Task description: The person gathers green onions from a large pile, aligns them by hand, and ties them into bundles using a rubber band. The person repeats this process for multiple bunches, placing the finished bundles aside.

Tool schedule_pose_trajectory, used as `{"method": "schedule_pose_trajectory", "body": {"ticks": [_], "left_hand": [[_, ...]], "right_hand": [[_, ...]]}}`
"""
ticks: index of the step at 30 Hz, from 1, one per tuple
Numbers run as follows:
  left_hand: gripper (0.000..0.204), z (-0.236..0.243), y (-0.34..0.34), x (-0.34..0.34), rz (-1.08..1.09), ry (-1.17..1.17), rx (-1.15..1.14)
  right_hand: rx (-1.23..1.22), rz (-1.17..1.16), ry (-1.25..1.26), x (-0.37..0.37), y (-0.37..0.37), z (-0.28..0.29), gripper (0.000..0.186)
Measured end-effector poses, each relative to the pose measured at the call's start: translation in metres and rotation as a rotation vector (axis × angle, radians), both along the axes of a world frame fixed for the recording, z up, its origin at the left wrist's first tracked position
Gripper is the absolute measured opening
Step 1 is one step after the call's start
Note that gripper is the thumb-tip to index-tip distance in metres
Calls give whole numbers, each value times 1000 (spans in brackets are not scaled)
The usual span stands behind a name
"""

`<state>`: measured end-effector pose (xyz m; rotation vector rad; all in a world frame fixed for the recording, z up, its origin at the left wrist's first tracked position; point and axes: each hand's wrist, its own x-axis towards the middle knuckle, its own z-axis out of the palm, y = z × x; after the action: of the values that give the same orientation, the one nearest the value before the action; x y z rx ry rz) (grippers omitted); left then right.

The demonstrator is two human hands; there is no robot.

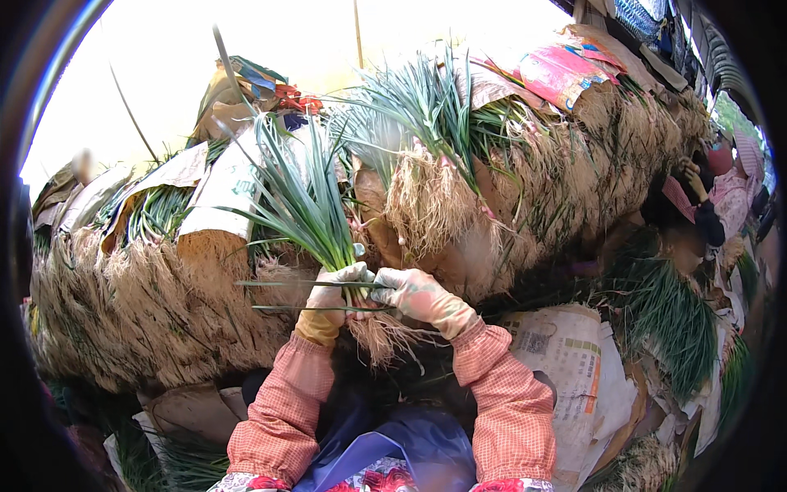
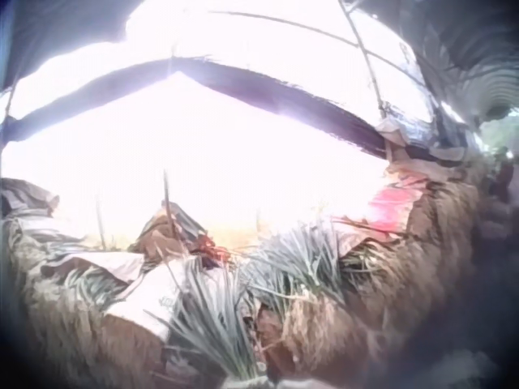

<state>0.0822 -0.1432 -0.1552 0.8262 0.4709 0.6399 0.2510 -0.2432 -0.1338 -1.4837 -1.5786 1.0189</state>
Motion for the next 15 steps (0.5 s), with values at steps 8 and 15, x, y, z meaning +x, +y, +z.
{"method": "schedule_pose_trajectory", "body": {"ticks": [8, 15], "left_hand": [[19, -2, 5, -2, 38, -11, -181], [29, 25, 41, -41, -61, -83, -46]], "right_hand": [[736, -420, -725, 7, 47, -26, 6], [-396, 214, -985, 26, 4, -37, 48]]}}
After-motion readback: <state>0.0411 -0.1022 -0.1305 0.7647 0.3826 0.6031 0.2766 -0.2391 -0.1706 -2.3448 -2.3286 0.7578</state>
